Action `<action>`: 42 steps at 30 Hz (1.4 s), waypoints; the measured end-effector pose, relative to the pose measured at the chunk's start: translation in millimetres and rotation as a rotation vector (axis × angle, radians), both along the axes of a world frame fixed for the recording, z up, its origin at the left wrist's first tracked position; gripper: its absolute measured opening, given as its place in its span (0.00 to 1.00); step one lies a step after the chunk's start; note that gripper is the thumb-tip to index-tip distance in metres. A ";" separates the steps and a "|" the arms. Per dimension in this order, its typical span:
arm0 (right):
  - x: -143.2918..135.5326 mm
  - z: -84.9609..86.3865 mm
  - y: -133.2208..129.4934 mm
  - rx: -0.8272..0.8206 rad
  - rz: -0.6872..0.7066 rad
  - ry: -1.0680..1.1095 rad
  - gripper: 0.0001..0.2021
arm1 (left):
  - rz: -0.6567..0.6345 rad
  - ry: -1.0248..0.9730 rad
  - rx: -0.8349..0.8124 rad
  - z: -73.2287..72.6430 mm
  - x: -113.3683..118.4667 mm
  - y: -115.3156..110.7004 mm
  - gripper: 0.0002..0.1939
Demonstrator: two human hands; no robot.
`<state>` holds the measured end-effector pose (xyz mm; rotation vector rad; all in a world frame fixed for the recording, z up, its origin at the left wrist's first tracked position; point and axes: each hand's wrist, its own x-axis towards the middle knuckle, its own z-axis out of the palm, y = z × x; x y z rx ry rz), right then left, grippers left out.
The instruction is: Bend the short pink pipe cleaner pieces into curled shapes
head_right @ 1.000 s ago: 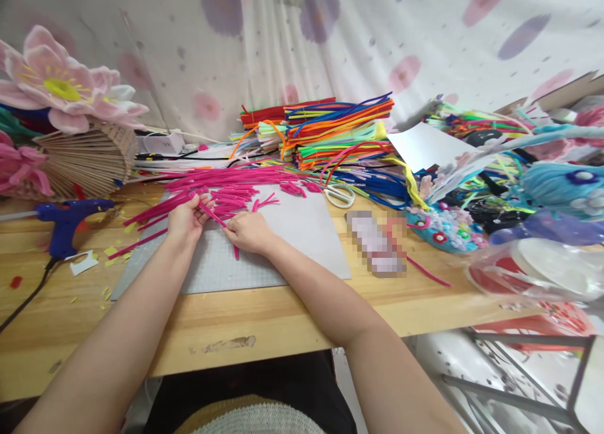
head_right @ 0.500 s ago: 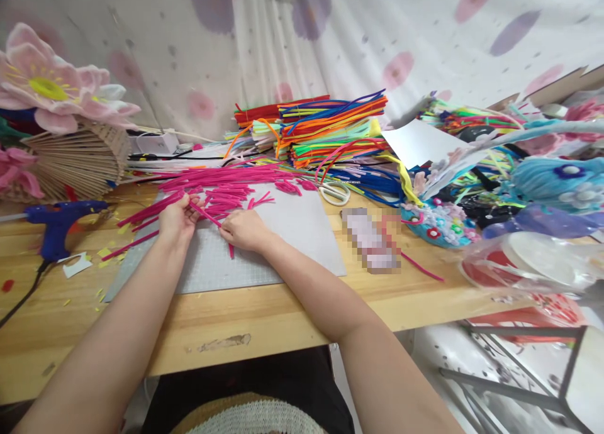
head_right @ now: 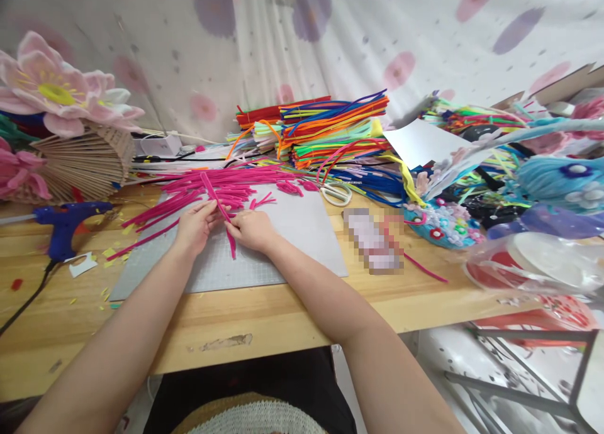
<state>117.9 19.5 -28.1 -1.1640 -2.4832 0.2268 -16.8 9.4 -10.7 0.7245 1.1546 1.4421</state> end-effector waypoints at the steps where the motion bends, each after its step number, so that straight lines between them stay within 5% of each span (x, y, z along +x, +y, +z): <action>1: 0.2 -0.2 0.0 -0.018 0.038 0.010 0.19 | 0.010 -0.008 0.000 0.0 -0.1 0.3 0.09; 5: 1.2 -2.2 1.4 -0.106 0.129 0.081 0.19 | 0.016 -0.009 -0.025 0.0 -2.5 2.4 0.09; 12: 2.7 -6.2 4.6 -0.155 0.066 0.163 0.20 | -0.035 -0.017 -0.015 -1.8 -2.4 1.2 0.11; 22: -14.9 1.7 7.6 -0.249 0.090 0.169 0.22 | 0.254 -0.116 -0.065 -2.6 -4.7 9.8 0.07; 30: -0.8 -6.4 7.2 -0.377 -0.029 0.363 0.23 | -0.036 -0.108 -0.014 -1.7 -6.6 6.9 0.07; 42: -3.1 -7.6 8.8 -0.380 0.008 0.289 0.23 | -0.006 -0.032 0.031 -6.0 -9.1 5.4 0.11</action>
